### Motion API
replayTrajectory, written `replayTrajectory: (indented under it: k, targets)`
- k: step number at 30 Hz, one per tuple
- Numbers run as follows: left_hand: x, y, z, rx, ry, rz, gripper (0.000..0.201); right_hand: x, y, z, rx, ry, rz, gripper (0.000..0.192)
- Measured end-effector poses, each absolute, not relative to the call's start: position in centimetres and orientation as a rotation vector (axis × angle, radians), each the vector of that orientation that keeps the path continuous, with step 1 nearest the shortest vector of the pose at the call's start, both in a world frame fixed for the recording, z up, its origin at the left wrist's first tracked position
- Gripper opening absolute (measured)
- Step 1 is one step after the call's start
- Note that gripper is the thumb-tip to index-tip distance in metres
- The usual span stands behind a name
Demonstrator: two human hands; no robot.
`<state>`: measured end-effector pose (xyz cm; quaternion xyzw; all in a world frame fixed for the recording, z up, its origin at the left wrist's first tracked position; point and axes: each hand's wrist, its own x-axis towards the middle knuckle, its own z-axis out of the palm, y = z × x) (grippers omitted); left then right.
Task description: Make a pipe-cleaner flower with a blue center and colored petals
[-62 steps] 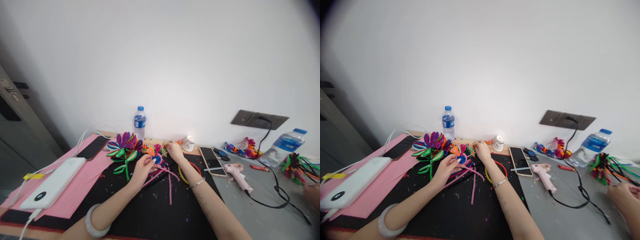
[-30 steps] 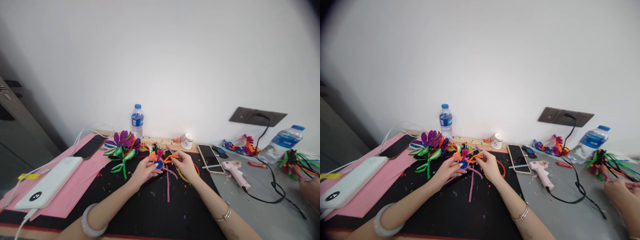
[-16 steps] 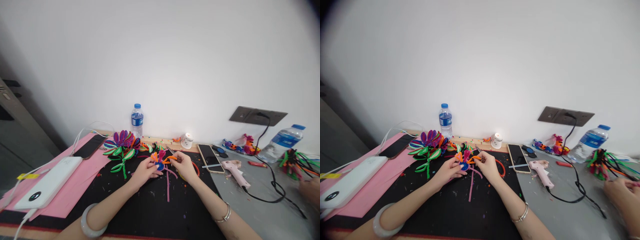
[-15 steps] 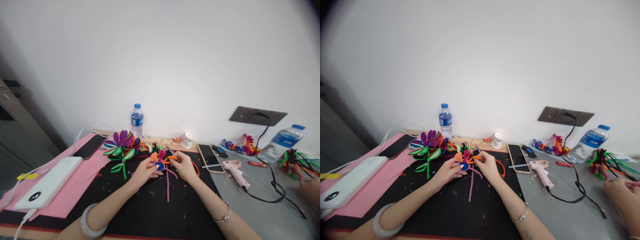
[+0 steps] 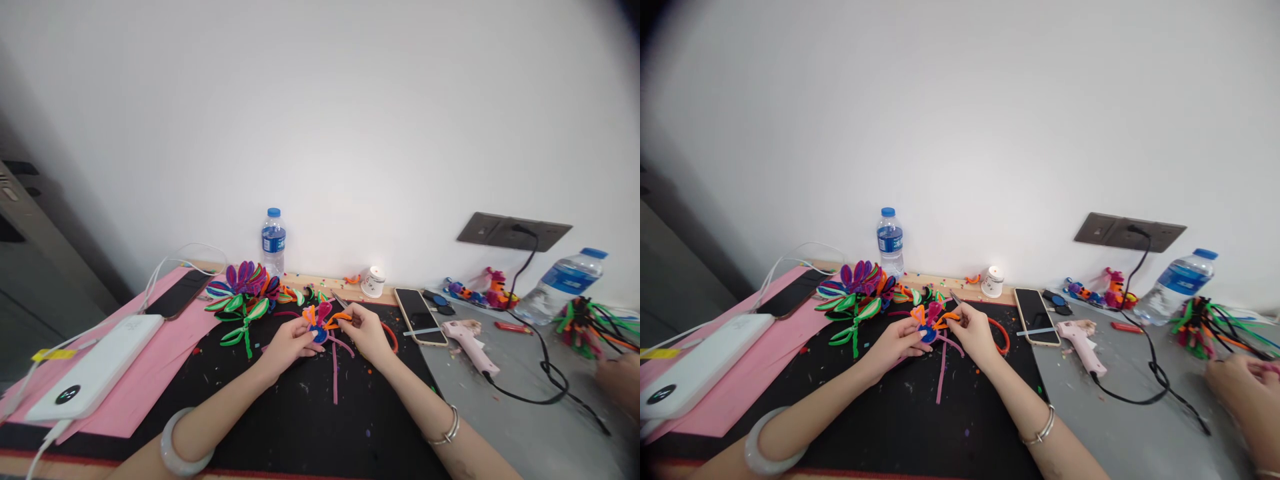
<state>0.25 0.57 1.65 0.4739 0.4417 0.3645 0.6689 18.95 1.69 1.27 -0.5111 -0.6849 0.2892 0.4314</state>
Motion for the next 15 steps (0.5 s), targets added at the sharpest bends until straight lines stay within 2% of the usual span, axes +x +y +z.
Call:
replayTrajectory:
  k: [9, 15]
  targets:
    - [0.23, 0.61, 1.66, 1.057, 1.011, 0.805, 0.022, 18.89, 1.53, 1.15, -1.289, -1.736, 0.697, 0.01]
    - [0.16, 0.68, 1.55, 1.082, 1.013, 0.786, 0.029, 18.89, 1.43, 1.36, -1.294, -1.772, 0.639, 0.008]
